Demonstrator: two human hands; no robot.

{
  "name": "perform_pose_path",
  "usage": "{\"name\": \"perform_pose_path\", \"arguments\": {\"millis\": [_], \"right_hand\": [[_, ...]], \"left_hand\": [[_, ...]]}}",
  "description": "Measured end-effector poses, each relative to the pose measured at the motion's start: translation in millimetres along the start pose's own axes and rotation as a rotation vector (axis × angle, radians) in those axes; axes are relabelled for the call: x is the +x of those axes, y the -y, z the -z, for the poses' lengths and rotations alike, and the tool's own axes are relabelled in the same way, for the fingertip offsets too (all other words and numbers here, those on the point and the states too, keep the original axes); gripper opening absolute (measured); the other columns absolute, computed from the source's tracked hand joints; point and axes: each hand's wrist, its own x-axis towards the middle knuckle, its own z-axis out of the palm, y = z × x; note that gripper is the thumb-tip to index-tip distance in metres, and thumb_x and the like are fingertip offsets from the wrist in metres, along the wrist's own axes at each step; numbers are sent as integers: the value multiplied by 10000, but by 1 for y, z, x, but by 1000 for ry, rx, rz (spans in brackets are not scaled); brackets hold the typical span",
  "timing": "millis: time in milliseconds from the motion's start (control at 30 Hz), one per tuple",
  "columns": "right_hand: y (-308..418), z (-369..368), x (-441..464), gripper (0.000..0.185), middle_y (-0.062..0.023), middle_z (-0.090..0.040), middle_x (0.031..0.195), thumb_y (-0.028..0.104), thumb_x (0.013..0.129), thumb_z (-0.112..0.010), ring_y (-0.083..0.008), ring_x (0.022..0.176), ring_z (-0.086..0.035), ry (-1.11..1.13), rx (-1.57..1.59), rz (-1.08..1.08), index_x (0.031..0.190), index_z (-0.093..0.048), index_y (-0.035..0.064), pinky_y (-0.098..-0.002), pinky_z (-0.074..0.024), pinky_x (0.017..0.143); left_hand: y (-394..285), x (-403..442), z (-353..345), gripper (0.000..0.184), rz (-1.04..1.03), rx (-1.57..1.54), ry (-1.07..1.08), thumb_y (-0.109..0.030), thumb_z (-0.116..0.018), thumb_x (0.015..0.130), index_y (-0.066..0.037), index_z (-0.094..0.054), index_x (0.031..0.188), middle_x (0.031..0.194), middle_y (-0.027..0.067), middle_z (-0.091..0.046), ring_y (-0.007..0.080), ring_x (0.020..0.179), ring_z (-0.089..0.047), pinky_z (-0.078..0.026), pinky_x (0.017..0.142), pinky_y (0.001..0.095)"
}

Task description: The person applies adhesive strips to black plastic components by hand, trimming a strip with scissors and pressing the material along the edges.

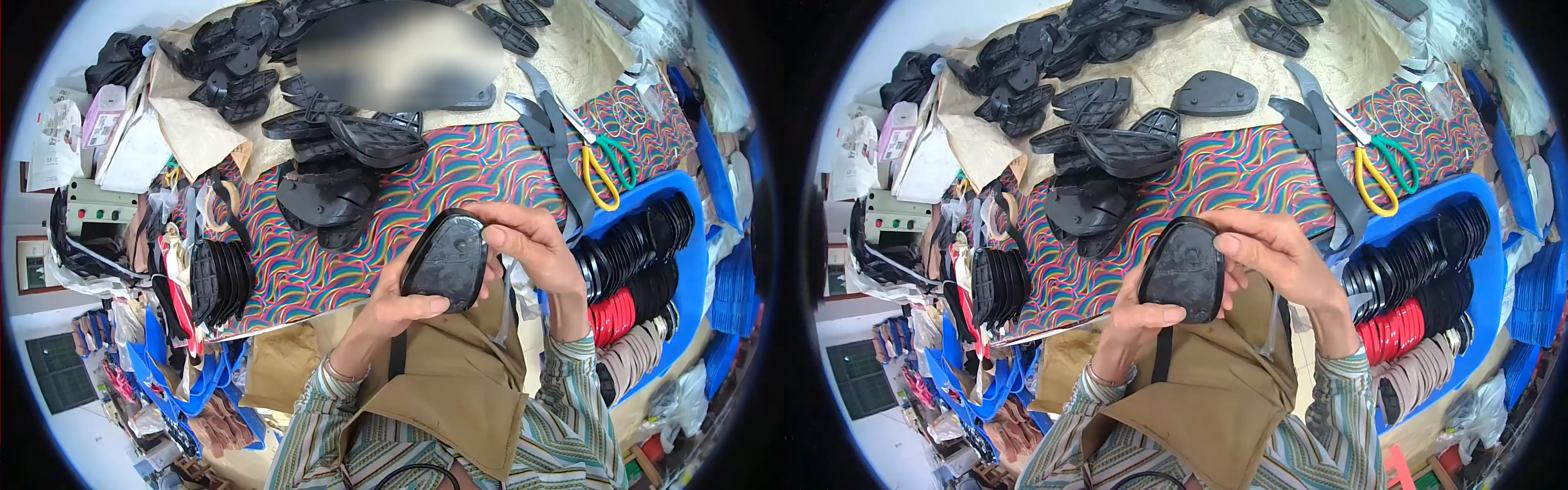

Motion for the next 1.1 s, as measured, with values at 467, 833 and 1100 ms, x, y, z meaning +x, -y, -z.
{"name": "perform_pose_path", "arguments": {"millis": [467, 833, 1100], "right_hand": [[77, -145, -16, 338, -89, -594, 801, 72, 614, -718, -173, 583, -549, -88, -205, 993, 944, -779, 109, -247, -428, 420], [72, -91, -96, 169, -17, -601, 709, 176, 719, -712, -123, 545, -570, -51, -689, 440, 887, -692, 164, -259, -454, 461], [57, -32, -69, 187, -112, -671, 835, -1, 853, -600, -178, 646, -627, -399, -911, 508, 1006, -701, 37, -272, -473, 568]], "left_hand": [[-49, -77, 20, 825, -168, 360, -550, -56, -810, 772, -21, -374, 1471, 1266, 107, -599, 160, 1071, -589, -484, 897, 294], [-34, -99, 103, 644, 38, 2120, -1186, -279, -806, 802, -25, -536, 1328, 1211, 205, -609, 382, 1018, -609, -502, 857, 439], [-45, -77, 87, 461, -203, 2093, -1163, -211, -787, 815, -6, -623, 1194, 1146, 197, -655, 388, 1020, -628, -504, 880, 450]]}}
